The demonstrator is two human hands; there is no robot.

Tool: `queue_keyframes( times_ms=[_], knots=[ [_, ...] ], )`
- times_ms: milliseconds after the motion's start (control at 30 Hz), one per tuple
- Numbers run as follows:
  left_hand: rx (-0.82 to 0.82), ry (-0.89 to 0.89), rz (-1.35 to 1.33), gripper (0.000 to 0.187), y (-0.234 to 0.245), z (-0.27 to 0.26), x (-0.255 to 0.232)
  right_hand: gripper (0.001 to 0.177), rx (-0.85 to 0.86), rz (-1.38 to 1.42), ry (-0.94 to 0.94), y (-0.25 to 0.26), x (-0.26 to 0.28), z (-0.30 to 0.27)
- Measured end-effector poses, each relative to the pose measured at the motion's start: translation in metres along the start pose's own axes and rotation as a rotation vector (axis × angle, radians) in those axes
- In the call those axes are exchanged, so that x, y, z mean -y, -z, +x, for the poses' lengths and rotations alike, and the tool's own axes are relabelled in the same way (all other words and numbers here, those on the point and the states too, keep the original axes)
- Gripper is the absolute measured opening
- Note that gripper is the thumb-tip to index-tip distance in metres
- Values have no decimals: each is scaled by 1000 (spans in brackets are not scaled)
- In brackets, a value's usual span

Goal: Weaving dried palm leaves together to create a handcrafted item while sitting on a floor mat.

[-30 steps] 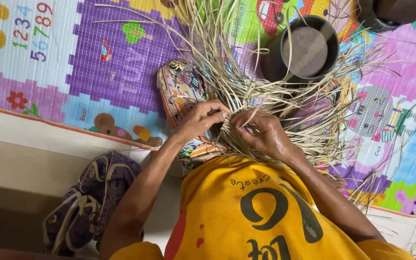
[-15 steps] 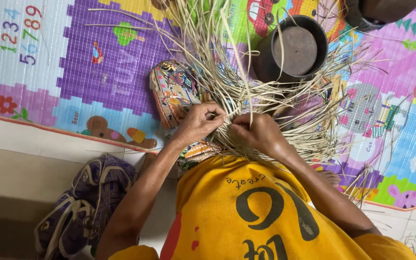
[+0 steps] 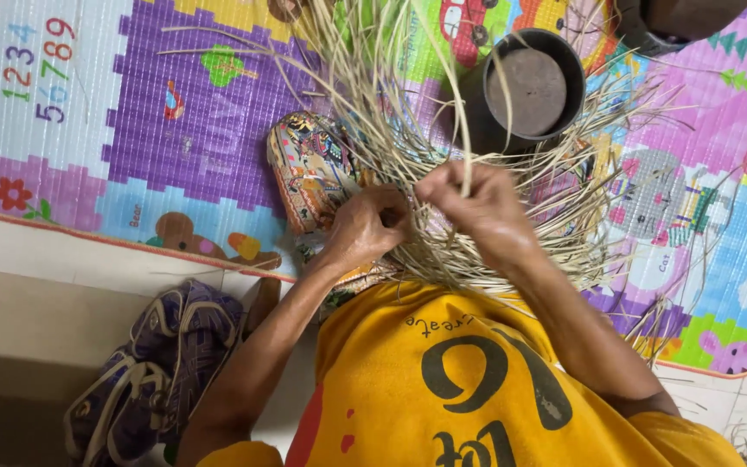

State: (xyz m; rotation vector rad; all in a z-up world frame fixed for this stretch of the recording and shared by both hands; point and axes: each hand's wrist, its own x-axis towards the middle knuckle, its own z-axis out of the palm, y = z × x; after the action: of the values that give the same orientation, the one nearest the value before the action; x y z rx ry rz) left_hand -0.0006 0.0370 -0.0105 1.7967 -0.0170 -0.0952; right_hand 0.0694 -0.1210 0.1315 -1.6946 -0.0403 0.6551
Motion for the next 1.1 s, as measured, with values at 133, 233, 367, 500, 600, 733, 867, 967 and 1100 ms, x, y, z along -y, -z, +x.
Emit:
queue_keyframes(
  times_ms=[133,233,367,500,600,733,867,967,1100],
  knots=[
    [-53,-6,-68,9,-6,1,8,14,18,-104,229,16,7,12],
    [-77,-42,-55,9,-14,2,28,16,78,-490,185,30,-55,42],
    [-112,-73,-71,8,-24,4,39,27,269,-953,-80,15,-58,43],
    [-112,-49,-59,9,-19,0,33,21,297,-773,112,22,-73,47],
    [-103,-55,11,13,-20,-1,31,9,185,-422,111,14,-73,44],
    [-97,13,-7,12,-15,-3,19,8,67,-354,405,11,-74,51],
    [-96,81,-192,10,-9,-5,15,14,203,-136,504,37,-39,38],
    [-86,85,-332,13,-4,-3,16,21,149,-194,192,48,-36,8],
    [-66,67,-321,17,-4,0,12,19,219,-134,123,49,-86,5]
  ],
)
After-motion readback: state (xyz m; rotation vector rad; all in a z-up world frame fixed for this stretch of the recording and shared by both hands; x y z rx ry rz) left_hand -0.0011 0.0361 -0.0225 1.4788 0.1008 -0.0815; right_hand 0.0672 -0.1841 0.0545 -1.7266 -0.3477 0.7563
